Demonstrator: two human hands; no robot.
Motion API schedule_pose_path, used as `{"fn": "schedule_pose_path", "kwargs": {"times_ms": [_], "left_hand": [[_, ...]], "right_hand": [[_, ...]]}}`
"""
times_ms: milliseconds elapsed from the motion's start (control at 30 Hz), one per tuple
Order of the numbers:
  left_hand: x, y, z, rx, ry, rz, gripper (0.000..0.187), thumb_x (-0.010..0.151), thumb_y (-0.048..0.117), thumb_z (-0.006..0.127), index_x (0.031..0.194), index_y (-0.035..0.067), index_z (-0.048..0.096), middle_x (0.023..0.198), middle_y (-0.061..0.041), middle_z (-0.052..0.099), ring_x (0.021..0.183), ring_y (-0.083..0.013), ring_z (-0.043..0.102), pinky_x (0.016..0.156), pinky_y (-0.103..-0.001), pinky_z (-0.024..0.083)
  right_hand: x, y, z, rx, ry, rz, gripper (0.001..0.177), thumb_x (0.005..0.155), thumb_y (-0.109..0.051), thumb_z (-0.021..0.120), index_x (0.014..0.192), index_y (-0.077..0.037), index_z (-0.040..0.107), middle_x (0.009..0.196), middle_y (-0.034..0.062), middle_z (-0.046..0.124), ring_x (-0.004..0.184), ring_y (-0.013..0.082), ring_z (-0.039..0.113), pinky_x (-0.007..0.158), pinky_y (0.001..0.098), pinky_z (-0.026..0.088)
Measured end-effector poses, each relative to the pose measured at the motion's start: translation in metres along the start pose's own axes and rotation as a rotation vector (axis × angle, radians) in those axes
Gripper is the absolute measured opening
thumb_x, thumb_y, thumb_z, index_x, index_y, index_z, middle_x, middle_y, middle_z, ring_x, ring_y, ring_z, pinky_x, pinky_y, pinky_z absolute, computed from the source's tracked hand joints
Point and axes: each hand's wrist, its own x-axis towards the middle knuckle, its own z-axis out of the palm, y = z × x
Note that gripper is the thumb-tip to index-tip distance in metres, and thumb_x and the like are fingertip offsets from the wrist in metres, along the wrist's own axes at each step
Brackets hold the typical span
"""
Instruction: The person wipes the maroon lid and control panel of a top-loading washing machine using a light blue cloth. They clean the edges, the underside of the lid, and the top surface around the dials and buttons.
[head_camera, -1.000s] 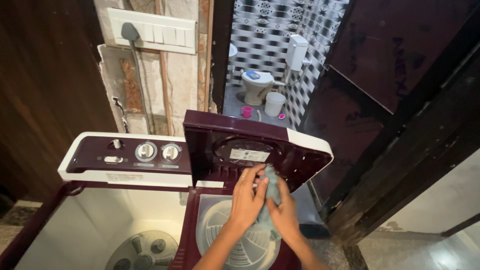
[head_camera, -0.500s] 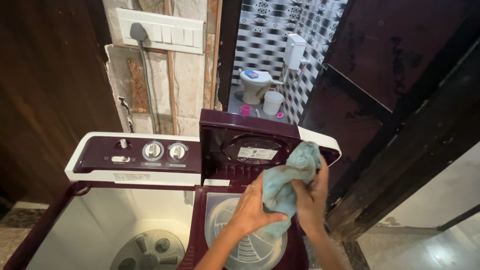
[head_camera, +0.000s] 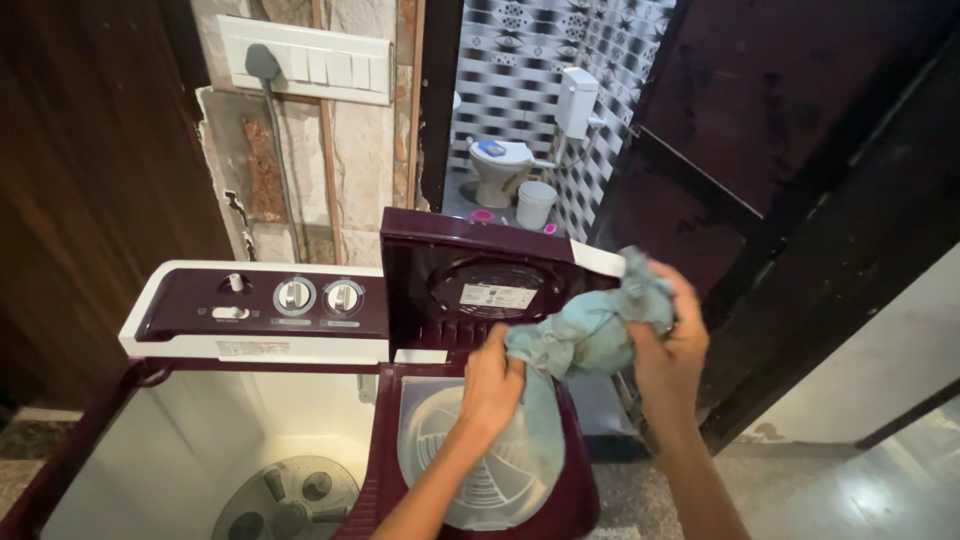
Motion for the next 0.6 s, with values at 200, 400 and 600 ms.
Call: {"fn": "schedule_pose_path", "kwargs": {"times_ms": [200, 400, 600], "left_hand": [[0.013, 0.061, 0.004, -0.266, 0.066, -0.061, 0.023, 0.087, 0.006, 0.051, 0.110, 0.002, 0.056, 0.077, -0.021, 0.069, 0.069, -0.0377, 0.071, 0.069, -0.046, 0.055], [0.015, 0.099, 0.013, -0.185, 0.066, 0.094, 0.034, 0.084, 0.003, 0.050, 0.118, 0.002, 0.055, 0.091, -0.024, 0.070, 0.078, -0.0401, 0.070, 0.078, -0.047, 0.053], [0.020, 0.141, 0.016, -0.143, -0.012, 0.248, 0.033, 0.090, 0.003, 0.048, 0.123, 0.002, 0.051, 0.094, -0.027, 0.069, 0.093, -0.0474, 0.069, 0.085, -0.049, 0.052]], "right_hand": [[-0.002, -0.004, -0.013, -0.179, -0.411, -0.236, 0.062, 0.083, 0.002, 0.060, 0.144, -0.010, 0.060, 0.140, 0.0129, 0.060, 0.133, 0.0234, 0.057, 0.115, 0.0344, 0.040], [-0.003, -0.027, -0.024, -0.457, -0.427, -0.402, 0.118, 0.043, -0.028, 0.100, 0.149, -0.011, 0.050, 0.158, 0.0223, 0.029, 0.136, 0.0398, 0.041, 0.110, 0.0459, 0.035], [0.018, -0.036, -0.026, -0.346, -0.164, -0.472, 0.076, 0.056, -0.007, 0.086, 0.129, -0.009, 0.063, 0.139, 0.0165, 0.059, 0.124, 0.0342, 0.063, 0.104, 0.0420, 0.051]]}}
